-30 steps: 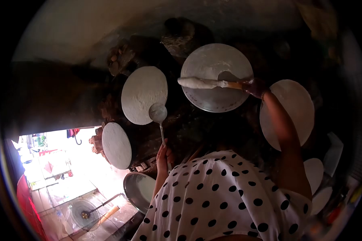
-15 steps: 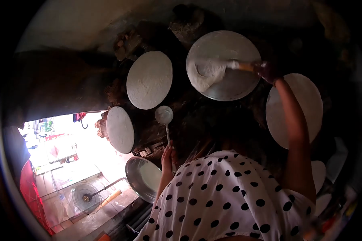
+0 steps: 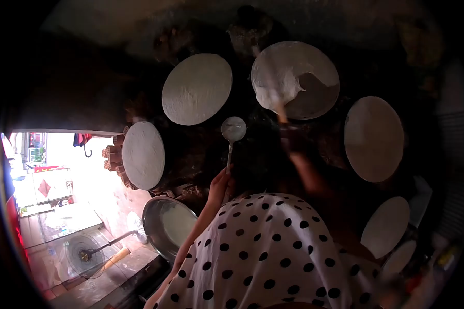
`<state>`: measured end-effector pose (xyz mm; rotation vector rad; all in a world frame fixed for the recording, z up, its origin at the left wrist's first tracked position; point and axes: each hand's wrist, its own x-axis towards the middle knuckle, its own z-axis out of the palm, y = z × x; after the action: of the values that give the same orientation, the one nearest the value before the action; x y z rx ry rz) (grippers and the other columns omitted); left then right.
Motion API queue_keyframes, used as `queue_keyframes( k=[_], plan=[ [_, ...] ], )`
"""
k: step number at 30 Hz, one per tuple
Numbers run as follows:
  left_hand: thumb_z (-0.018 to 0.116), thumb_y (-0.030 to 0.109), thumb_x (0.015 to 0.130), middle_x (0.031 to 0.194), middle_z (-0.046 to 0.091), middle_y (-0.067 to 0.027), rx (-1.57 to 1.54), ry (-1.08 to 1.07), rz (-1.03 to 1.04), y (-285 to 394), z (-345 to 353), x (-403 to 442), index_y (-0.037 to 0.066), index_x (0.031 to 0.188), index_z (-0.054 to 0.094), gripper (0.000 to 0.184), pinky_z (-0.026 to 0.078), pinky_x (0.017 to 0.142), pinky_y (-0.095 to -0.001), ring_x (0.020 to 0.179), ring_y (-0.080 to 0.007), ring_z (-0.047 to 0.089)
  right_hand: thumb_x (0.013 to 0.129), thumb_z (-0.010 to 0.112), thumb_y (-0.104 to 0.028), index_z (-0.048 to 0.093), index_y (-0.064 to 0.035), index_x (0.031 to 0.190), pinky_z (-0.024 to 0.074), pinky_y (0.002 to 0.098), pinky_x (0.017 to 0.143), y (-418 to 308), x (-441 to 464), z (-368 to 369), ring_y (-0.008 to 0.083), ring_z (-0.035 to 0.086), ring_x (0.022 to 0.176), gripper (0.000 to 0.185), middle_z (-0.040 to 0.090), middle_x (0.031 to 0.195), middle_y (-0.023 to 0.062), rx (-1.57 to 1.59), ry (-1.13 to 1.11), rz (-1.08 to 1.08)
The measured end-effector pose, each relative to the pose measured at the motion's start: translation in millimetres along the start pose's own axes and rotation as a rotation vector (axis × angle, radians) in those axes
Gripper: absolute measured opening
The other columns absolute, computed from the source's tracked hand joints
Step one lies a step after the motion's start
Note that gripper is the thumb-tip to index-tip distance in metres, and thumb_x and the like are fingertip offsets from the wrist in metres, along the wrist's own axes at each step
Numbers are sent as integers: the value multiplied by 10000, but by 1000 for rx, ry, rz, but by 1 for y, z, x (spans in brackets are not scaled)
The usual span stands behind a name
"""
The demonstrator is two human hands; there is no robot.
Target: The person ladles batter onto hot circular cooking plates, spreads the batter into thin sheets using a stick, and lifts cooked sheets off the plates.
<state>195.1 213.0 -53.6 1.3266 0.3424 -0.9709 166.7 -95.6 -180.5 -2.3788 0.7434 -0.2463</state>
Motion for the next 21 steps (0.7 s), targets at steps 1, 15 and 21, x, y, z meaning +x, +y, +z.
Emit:
queue_keyframes(
  k=[1,15,21],
  plan=[
    [459,183,974,657,507,13,-11,-10,-1,3,-6,-7,106,1381,440,415,359,446,-200,482,-75,446,956,356,-383,666,-62,875,492,506,693,-53,0,11,390,629,752,454,652,812,210,10,32,87],
    [432,164,988,660,466,0,-159,-70,46,-8,-131,-54,93,1359,458,379,345,421,-233,449,-96,405,812,516,-558,696,-17,894,490,489,735,-97,18,88,373,648,853,576,667,872,233,322,57,853],
    [440,173,988,661,461,12,-55,-75,122,-10,-153,-45,125,1376,456,391,352,410,-229,437,-85,400,814,571,-483,679,2,818,472,377,522,-3,-43,57,246,617,541,497,626,626,127,406,207,891]
  ],
)
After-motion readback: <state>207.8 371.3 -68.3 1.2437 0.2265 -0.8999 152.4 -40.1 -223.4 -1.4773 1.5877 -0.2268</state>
